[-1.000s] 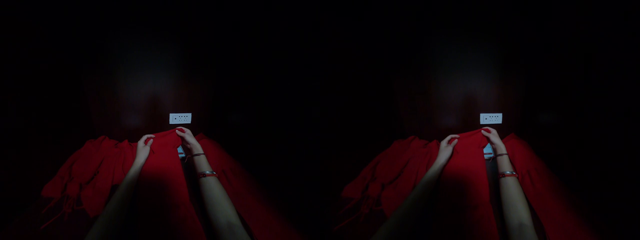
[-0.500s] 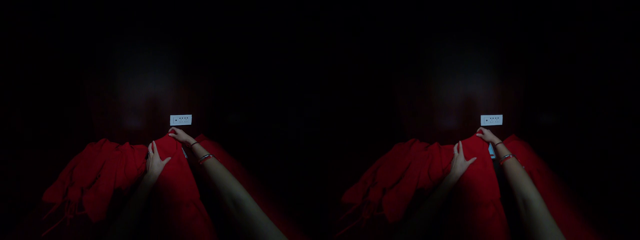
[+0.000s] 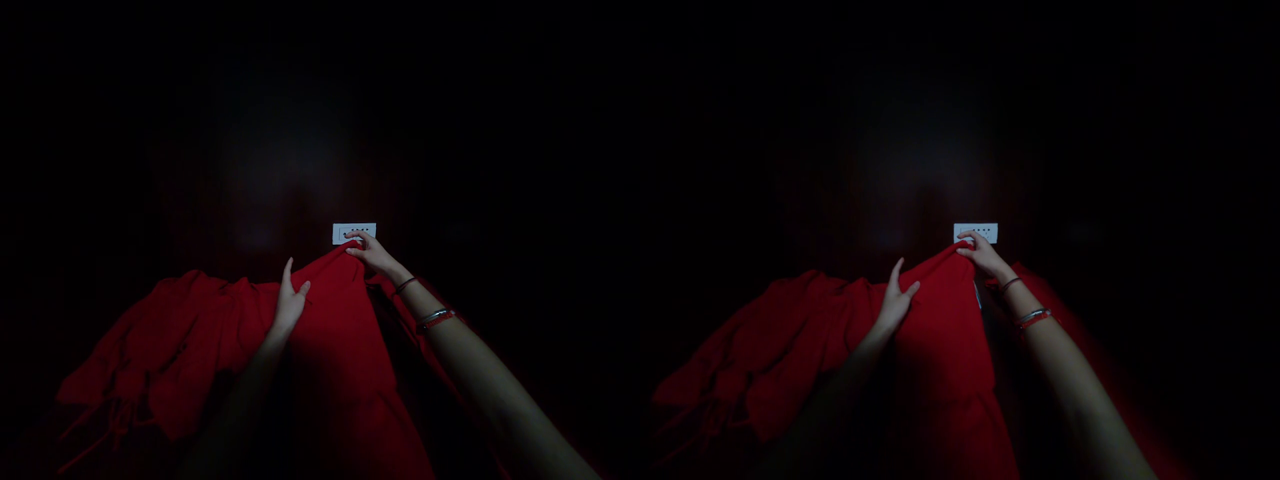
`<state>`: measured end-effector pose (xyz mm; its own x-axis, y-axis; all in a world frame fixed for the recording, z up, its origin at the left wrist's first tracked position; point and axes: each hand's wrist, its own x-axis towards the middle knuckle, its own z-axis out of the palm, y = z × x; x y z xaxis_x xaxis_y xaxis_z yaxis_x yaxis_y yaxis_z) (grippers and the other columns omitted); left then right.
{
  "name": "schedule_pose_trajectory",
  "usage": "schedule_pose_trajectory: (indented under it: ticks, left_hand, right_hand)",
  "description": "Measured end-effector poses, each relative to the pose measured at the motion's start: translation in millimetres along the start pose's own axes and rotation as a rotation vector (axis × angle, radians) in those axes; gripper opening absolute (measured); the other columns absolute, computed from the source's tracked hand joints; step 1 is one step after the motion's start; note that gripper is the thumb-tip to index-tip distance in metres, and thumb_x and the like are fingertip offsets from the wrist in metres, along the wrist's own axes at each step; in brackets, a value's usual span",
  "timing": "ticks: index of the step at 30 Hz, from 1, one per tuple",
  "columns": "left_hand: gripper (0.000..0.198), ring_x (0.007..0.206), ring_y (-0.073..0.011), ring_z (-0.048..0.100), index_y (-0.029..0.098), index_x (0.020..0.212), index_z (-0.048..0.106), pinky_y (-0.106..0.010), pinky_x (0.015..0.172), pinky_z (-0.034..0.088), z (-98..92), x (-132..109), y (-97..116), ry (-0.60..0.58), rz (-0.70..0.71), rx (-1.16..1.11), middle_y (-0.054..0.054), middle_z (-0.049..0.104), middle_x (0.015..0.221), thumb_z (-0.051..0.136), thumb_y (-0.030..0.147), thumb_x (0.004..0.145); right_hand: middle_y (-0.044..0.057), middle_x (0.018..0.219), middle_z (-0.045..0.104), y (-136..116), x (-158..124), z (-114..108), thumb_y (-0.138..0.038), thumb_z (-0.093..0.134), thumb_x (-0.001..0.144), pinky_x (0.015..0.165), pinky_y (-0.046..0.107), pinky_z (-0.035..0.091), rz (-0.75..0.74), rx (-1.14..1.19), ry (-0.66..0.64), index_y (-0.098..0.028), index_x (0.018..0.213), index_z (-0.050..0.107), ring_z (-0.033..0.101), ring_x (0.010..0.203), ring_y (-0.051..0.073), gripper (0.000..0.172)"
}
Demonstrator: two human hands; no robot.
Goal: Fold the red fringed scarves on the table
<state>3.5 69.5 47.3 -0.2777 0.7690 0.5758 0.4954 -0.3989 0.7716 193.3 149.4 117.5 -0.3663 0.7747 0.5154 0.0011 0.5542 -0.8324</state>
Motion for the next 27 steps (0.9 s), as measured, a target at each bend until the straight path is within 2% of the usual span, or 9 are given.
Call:
schedule_pose_trajectory:
  ticks: [5, 8, 11, 15, 18, 20, 23, 25, 27]
  left_hand:
    - [0.052, 0.099, -0.0245, 0.049, 0.017, 0.123, 0.032, -0.035, 0.083, 0.038, -9.7, -4, 15, 0.009, -0.039, 0.301, -0.009, 0.049, 0.115, 0.045, 0.032, 0.075]
    - [0.046, 0.092, -0.0266, 0.052, 0.016, 0.118, 0.039, -0.036, 0.076, 0.041, -12.4, -8, 21, 0.012, -0.026, 0.485, -0.012, 0.054, 0.106, 0.043, 0.035, 0.076]
    - [0.042, 0.080, -0.0241, 0.057, 0.017, 0.115, 0.043, -0.033, 0.068, 0.043, -13.7, -8, 23, -0.026, -0.111, 0.549, -0.012, 0.058, 0.095, 0.043, 0.035, 0.076]
    - [0.033, 0.068, -0.0158, 0.058, 0.019, 0.110, 0.046, -0.025, 0.065, 0.042, -14.5, -4, 17, -0.055, -0.194, 0.440, -0.007, 0.061, 0.085, 0.042, 0.027, 0.078]
    - [0.026, 0.074, -0.0168, 0.057, 0.018, 0.103, 0.050, -0.026, 0.069, 0.042, -12.5, -2, 11, -0.008, -0.140, 0.437, -0.008, 0.060, 0.084, 0.041, 0.021, 0.078]
    - [0.025, 0.069, -0.0154, 0.057, 0.018, 0.101, 0.050, -0.026, 0.064, 0.043, -9.1, -2, 8, -0.007, -0.166, 0.359, -0.007, 0.059, 0.080, 0.039, 0.018, 0.078]
    - [0.027, 0.049, -0.0079, 0.052, 0.021, 0.105, 0.044, -0.020, 0.049, 0.044, -3.6, -1, 7, 0.005, -0.384, 0.053, -0.002, 0.055, 0.074, 0.037, 0.017, 0.080]
    - [0.032, 0.044, -0.0048, 0.049, 0.022, 0.113, 0.036, -0.018, 0.046, 0.043, -2.4, 0, 10, -0.008, -0.533, -0.196, -0.001, 0.054, 0.075, 0.038, 0.020, 0.080]
    - [0.047, 0.050, -0.0057, 0.053, 0.022, 0.121, 0.023, -0.019, 0.050, 0.045, -4.2, 0, 14, -0.119, -0.606, -0.393, -0.003, 0.055, 0.082, 0.043, 0.025, 0.079]
  right_hand:
    - [-0.006, 0.062, 0.048, -13, -5, 0, -0.018, 0.059, 0.056, 0.046, 0.017, 0.035, -0.019, -0.131, 0.036, -0.018, 0.084, 0.050, 0.044, 0.052, 0.006, 0.029]
    - [-0.006, 0.060, 0.047, -14, -7, 0, -0.014, 0.059, 0.055, 0.046, 0.018, 0.036, 0.051, -0.130, 0.038, -0.017, 0.082, 0.050, 0.044, 0.051, 0.006, 0.029]
    - [-0.007, 0.059, 0.048, -13, -6, 2, -0.006, 0.055, 0.054, 0.047, 0.018, 0.037, 0.149, -0.100, 0.041, -0.017, 0.080, 0.049, 0.045, 0.049, 0.006, 0.029]
    - [-0.006, 0.056, 0.048, -7, -3, 4, 0.004, 0.046, 0.053, 0.045, 0.017, 0.037, 0.295, -0.042, 0.063, -0.016, 0.077, 0.047, 0.047, 0.047, 0.006, 0.031]
    - [-0.006, 0.054, 0.048, -4, -2, 4, 0.006, 0.041, 0.053, 0.043, 0.018, 0.037, 0.406, -0.002, 0.046, -0.016, 0.077, 0.045, 0.047, 0.045, 0.007, 0.032]
    - [-0.007, 0.053, 0.047, -2, -1, 5, 0.006, 0.043, 0.054, 0.042, 0.018, 0.036, 0.426, -0.014, 0.053, -0.017, 0.079, 0.045, 0.046, 0.044, 0.006, 0.033]
    - [-0.009, 0.049, 0.043, 0, 1, 7, 0.004, 0.048, 0.055, 0.040, 0.016, 0.034, 0.373, -0.052, 0.107, -0.017, 0.080, 0.046, 0.043, 0.041, 0.005, 0.033]
    - [-0.009, 0.048, 0.042, 4, 2, 11, 0.001, 0.050, 0.057, 0.040, 0.016, 0.033, 0.330, -0.057, 0.148, -0.017, 0.077, 0.047, 0.042, 0.041, 0.005, 0.027]
    - [-0.008, 0.050, 0.043, 8, 3, 15, -0.003, 0.050, 0.059, 0.041, 0.016, 0.033, 0.317, -0.037, 0.179, -0.016, 0.074, 0.046, 0.042, 0.041, 0.005, 0.020]
